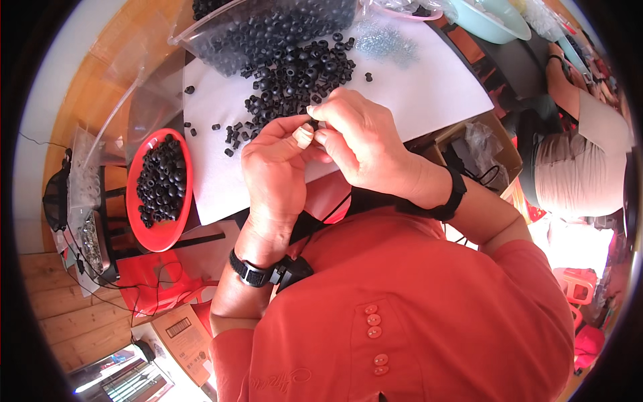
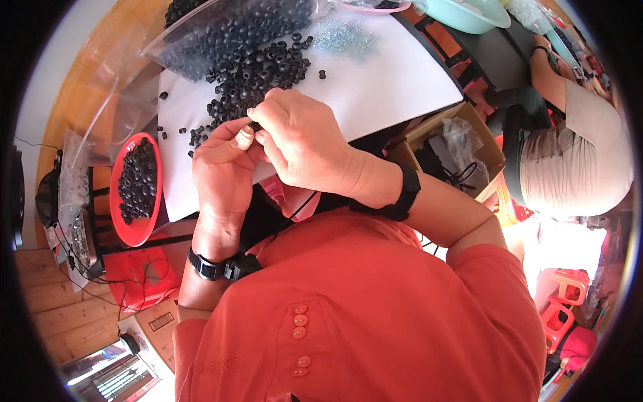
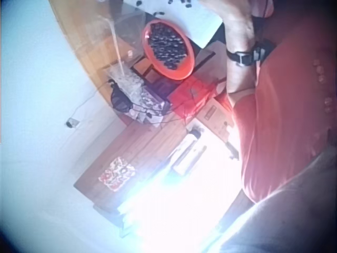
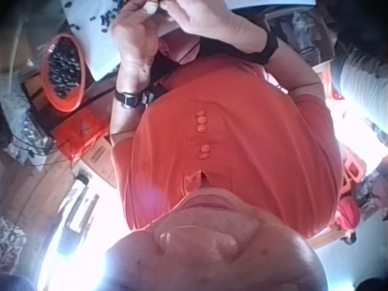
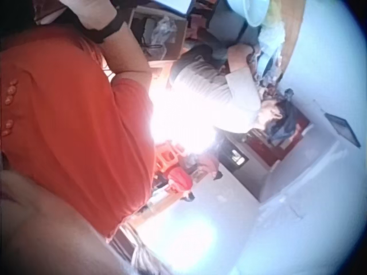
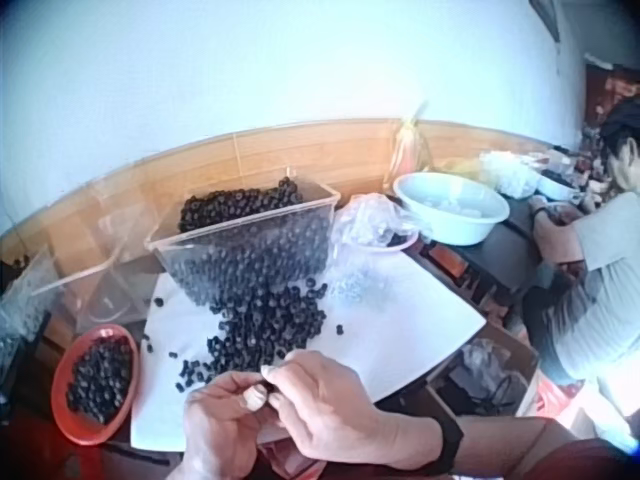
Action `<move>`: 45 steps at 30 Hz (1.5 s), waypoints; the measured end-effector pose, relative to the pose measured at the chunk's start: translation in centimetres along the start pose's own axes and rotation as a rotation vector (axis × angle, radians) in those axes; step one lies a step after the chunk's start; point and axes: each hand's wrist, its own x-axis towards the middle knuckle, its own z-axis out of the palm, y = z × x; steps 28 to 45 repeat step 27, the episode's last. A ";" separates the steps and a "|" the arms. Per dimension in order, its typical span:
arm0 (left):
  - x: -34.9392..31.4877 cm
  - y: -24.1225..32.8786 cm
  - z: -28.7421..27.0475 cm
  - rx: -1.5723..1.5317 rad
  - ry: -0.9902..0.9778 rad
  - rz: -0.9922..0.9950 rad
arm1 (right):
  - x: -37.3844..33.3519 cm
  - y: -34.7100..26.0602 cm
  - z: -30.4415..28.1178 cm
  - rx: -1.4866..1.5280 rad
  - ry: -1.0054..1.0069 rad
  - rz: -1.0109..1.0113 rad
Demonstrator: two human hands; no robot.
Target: Assembling or sorting small black eyelet components on a work table.
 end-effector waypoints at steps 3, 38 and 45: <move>-0.2 0.8 0.9 -0.010 -0.001 -0.029 | 0.3 -0.6 0.0 0.004 -0.010 0.051; -0.8 2.6 2.6 0.224 -0.093 -0.232 | -0.2 0.2 -1.9 0.161 0.000 0.023; -0.8 2.6 2.6 0.224 -0.093 -0.232 | -0.2 0.2 -1.9 0.161 0.000 0.023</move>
